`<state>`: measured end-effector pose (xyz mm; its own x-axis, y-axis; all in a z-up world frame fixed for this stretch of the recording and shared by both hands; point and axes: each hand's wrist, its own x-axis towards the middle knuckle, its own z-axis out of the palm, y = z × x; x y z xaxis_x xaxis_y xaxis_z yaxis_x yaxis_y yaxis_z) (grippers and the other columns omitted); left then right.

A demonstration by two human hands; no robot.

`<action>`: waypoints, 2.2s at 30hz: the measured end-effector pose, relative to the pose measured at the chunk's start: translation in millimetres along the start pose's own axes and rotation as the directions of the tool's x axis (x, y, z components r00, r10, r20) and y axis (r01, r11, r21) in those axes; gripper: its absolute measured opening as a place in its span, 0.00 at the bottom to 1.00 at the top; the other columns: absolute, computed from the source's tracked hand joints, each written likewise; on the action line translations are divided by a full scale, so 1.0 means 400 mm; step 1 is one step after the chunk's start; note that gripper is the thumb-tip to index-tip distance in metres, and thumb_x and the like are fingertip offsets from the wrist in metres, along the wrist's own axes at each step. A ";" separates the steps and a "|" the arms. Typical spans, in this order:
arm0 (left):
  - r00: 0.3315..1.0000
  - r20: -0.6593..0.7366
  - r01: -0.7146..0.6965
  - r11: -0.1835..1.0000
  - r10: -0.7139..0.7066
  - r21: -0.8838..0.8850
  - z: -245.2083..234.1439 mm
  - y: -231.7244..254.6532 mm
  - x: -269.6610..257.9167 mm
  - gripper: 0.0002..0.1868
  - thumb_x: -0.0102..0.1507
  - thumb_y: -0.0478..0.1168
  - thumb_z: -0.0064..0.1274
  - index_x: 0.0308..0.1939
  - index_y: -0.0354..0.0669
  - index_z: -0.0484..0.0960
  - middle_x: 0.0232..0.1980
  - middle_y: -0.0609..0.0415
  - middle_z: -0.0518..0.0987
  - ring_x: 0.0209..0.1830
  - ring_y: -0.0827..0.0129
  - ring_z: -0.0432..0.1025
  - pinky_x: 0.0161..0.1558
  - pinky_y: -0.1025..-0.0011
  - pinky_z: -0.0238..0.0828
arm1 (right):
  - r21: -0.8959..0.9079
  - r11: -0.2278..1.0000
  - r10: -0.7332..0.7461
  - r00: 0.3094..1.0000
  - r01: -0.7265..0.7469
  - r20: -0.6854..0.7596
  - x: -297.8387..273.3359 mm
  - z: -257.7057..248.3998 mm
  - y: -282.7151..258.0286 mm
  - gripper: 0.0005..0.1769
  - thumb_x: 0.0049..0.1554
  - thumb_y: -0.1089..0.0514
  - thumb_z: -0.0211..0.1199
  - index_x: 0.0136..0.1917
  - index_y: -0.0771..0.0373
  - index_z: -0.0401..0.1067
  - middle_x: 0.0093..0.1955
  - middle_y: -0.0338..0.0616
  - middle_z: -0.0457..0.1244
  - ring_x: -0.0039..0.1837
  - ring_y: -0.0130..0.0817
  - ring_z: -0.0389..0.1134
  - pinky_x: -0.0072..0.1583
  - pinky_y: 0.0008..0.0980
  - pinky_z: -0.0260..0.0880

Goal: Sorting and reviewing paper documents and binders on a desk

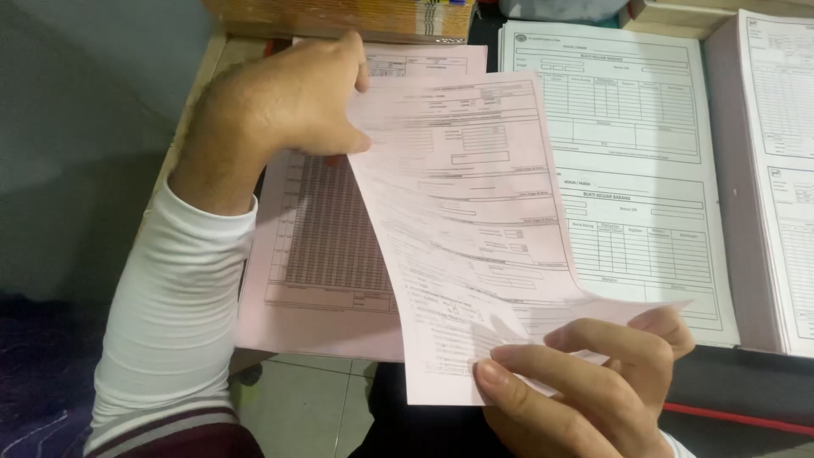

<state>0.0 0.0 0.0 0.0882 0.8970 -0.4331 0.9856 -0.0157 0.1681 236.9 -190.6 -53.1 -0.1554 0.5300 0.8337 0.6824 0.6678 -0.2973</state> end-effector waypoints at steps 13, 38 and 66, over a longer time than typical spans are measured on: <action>0.959 0.090 0.272 0.962 -0.268 -0.033 -0.071 -0.062 -0.042 0.30 0.66 0.43 0.62 0.71 0.52 0.71 0.43 0.46 0.89 0.46 0.56 0.80 0.55 0.57 0.69 | 0.000 0.995 -0.102 0.968 0.104 0.229 -0.012 0.034 0.041 0.20 0.43 0.70 0.53 0.41 0.51 0.79 0.41 0.34 0.69 0.41 0.37 0.68 0.62 0.55 0.52; 0.988 -0.004 0.152 0.981 -0.153 -0.119 0.030 -0.231 0.133 0.24 0.63 0.46 0.68 0.59 0.45 0.77 0.37 0.46 0.84 0.33 0.56 0.77 0.38 0.60 0.73 | 0.305 0.937 -0.324 0.738 0.167 0.592 -0.023 0.043 0.063 0.20 0.58 0.48 0.72 0.60 0.53 0.73 0.68 0.48 0.64 0.70 0.50 0.66 0.70 0.55 0.67; 0.343 -0.487 -0.836 0.497 0.804 0.231 0.230 0.109 0.151 0.27 0.65 0.54 0.65 0.59 0.42 0.76 0.60 0.52 0.74 0.58 0.60 0.70 0.57 0.58 0.65 | 0.341 0.930 -0.329 0.715 0.133 0.617 -0.013 0.047 0.077 0.16 0.62 0.51 0.68 0.60 0.58 0.73 0.69 0.49 0.63 0.68 0.50 0.67 0.70 0.60 0.61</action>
<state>61.7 12.8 -100.1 0.7522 0.5098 0.4174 0.4492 -0.8602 0.2412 245.3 -163.0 -75.2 -0.7764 0.4817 0.4064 0.3704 0.8705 -0.3243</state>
